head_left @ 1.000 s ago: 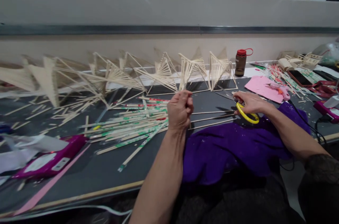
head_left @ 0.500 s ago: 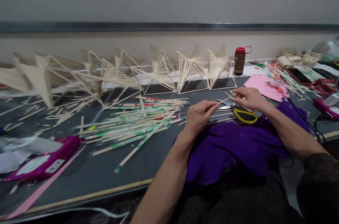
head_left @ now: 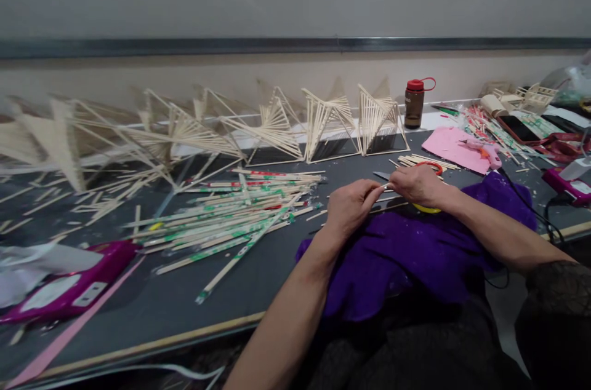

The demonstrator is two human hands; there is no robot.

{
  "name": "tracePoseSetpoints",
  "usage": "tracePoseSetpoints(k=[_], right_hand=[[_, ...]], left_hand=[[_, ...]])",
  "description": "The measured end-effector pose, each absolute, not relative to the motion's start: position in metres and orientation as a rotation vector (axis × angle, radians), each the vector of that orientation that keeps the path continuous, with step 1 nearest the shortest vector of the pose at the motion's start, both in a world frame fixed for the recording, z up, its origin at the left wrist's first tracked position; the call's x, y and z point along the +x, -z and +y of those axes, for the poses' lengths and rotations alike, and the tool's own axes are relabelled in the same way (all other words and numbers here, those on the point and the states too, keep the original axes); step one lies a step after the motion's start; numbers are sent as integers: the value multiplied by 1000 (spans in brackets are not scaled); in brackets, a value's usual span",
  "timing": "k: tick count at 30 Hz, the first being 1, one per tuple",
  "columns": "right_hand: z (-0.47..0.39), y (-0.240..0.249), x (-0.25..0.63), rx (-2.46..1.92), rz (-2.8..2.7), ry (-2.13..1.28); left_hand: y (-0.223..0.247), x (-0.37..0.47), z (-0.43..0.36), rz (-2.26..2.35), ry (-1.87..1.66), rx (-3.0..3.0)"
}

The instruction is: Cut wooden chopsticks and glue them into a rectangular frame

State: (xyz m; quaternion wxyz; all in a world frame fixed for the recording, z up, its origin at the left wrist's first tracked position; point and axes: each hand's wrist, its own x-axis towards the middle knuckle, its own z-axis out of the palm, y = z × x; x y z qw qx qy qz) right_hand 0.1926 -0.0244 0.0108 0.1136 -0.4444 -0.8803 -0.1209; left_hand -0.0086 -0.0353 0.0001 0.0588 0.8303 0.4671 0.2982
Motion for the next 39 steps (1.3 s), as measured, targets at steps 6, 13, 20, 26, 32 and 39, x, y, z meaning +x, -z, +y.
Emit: tracePoseSetpoints(k=[6,13,20,26,32,39], right_hand=[[-28,-10,185,-1414,-2621,382],[-34,-18,181,-1504,-2643,320],[-34,-19,174,-1589,-2612,140],[-27,-25,194,-1182,-2308,-636],[-22,-28,205,-953,-1897,-1376],[-34,-33,201,-888,-1906,-1320]], left_hand=[[-4,-5,-39,1598,-795,2503],[-5,-1,-40,1668,-758,2513],[-3,-2,-36,1686,-769,2496],[-7,-12,-35,1215,-941,2396],[-19,-15,-43,985,-1104,1828],[-20,-18,-40,993,-1151,1615]])
